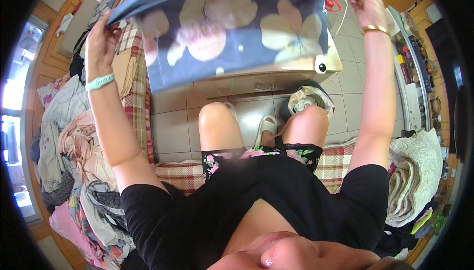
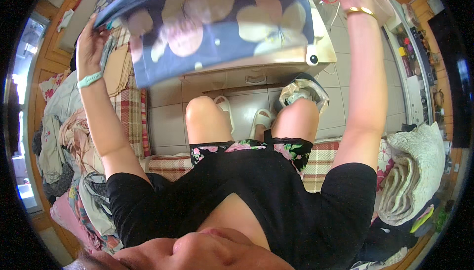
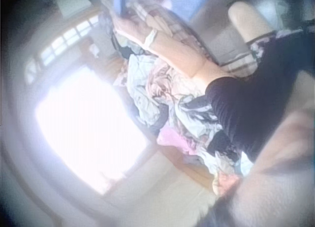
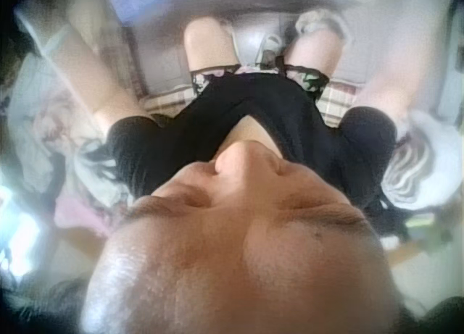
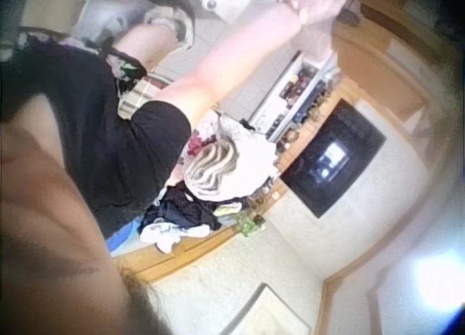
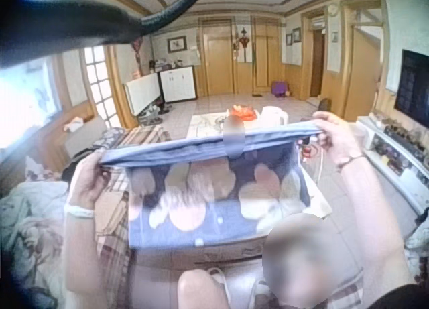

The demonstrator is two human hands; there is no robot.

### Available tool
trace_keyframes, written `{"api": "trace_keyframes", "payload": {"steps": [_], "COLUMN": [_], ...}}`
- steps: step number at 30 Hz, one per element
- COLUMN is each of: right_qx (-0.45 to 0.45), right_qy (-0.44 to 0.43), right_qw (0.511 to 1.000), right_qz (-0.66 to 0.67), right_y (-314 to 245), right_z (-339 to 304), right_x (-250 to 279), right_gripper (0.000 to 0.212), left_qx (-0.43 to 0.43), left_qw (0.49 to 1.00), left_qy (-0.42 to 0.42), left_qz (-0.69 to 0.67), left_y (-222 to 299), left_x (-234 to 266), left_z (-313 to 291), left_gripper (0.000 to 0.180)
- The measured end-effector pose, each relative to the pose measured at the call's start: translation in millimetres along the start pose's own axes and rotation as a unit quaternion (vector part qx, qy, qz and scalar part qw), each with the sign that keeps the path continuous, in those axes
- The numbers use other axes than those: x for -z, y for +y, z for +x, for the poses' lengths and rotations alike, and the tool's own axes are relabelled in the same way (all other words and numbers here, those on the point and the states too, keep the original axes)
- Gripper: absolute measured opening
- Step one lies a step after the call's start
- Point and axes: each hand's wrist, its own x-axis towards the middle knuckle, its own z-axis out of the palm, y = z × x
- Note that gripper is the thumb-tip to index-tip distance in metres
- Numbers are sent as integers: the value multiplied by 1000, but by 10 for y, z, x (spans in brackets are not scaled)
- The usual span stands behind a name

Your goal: The person folds a blue floral-patterned garment on a low table, trims a loose thread with scissors, and uses a handheld steamer to smooth the fabric. The person then folds the garment neatly and places it on the table.

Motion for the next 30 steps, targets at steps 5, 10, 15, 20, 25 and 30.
{"api": "trace_keyframes", "payload": {"steps": [5,10,15,20,25,30], "right_qx": [-12,-82,-30,-43,-146,-328], "right_qy": [-62,-35,-3,21,15,70], "right_qw": [997,995,999,999,983,932], "right_qz": [40,-54,24,-15,-110,-141], "right_y": [-141,612,729,474,1406,2929], "right_z": [-16,232,496,-179,-962,-1601], "right_x": [459,429,365,193,469,958], "right_gripper": [26,24,22,23,37,46], "left_qx": [-17,72,20,-29,106,294], "left_qw": [999,995,999,999,988,935], "left_qy": [-52,-10,13,14,45,58], "left_qz": [-6,70,27,6,105,190], "left_y": [359,-357,-451,-601,-1730,-3102], "left_x": [-41,-145,-353,-215,252,664], "left_z": [-329,133,434,200,-525,-1176], "left_gripper": [21,20,18,17,13,16]}}
